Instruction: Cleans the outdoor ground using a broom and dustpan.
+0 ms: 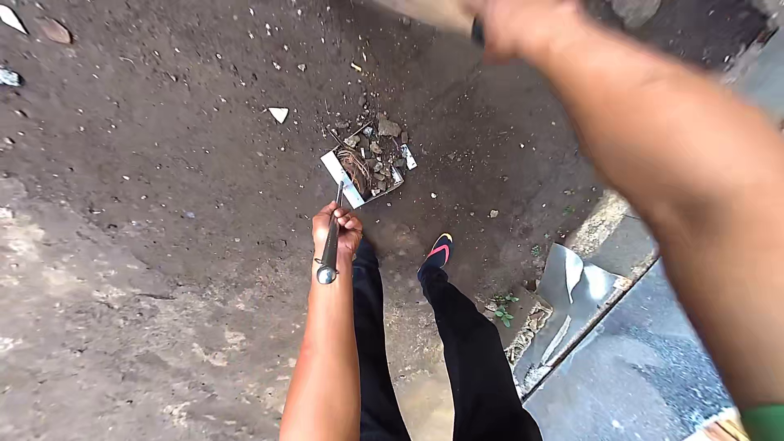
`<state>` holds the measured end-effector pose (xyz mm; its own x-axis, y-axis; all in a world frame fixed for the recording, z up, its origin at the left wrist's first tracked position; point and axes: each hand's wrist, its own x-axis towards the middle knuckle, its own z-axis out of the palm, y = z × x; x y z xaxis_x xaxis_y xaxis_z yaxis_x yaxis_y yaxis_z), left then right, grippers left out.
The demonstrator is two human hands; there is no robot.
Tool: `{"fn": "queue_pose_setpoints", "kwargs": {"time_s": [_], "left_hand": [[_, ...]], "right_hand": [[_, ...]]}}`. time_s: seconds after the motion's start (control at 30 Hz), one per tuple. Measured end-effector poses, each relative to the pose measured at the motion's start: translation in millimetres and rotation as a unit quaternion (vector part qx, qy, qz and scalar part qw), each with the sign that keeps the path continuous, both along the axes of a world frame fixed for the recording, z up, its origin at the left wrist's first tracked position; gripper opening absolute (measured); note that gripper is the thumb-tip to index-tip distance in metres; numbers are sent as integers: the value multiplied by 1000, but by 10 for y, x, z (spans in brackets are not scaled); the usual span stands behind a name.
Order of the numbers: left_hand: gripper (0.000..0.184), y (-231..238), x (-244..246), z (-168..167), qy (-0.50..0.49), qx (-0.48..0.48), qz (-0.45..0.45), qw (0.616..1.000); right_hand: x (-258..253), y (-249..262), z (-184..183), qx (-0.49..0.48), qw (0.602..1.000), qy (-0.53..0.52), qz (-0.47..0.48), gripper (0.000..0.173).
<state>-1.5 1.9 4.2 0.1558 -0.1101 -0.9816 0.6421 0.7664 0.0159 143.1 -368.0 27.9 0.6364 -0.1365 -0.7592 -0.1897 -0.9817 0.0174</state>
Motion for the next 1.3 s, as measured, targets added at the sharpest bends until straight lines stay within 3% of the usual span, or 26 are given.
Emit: {"fn": "queue_pose_setpoints", "kwargs": {"time_s": [0.03, 0.13, 0.2, 0.27, 0.33, 0.4, 0.47, 0.57, 0.63, 0.73, 0.83, 1.0, 1.1, 1.2, 1.3], "left_hand": [[26, 48, -35, 37, -5, -10, 12, 1000], [27, 183, -187, 51, -17, -44, 30, 998], [27, 174, -200, 4, -17, -38, 40, 998], [25, 122, -264, 16, -10, -29, 50, 998], [24, 1, -248, 38, -8, -15, 71, 997], [25, -67, -372, 134, -8, -6, 78, 997], [26, -179, -401, 145, -7, 2, 86, 996], [24, -209, -505, 43, 18, 8, 79, 997], [22, -162, -442, -37, 19, 12, 37, 999], [16, -74, -507, -58, 24, 4, -29, 999], [19, -242, -329, -43, 34, 32, -116, 992], [17, -134, -109, -104, 59, 47, -369, 926], [21, -102, 108, -186, 70, 49, -483, 872], [19, -75, 358, -189, 78, 46, -534, 840], [21, -10, 602, -170, 71, 31, -601, 796]], "right_hand": [[-265, 70, -152, -19, 999, 14, 33, 94], [-1572, 129, -293, -9, 988, 154, 13, 108], [-2266, -54, -40, 0, 979, 202, 0, 111], [-2679, -333, 477, -18, 987, 157, -13, 109], [-2530, -648, 1004, -47, 995, 85, -5, 107], [-2238, -880, 1228, -61, 998, 34, -8, 103], [-1751, -1123, 952, -56, 998, -26, -25, 100], [-1333, -1241, -8, -24, 995, -51, -80, 104], [-1513, -977, -558, 12, 996, 1, -93, 111], [-2926, -366, -820, 96, 980, 139, -103, 117], [-4017, -48, -432, 159, 950, 203, -176, 114], [-4517, -254, 794, 142, 932, 168, -288, 100], [-5058, -383, 1138, 128, 911, 134, -369, 102], [-5799, -187, 929, 116, 851, 67, -507, 110], [-6183, 296, 265, 88, 728, -20, -680, 114]]}}
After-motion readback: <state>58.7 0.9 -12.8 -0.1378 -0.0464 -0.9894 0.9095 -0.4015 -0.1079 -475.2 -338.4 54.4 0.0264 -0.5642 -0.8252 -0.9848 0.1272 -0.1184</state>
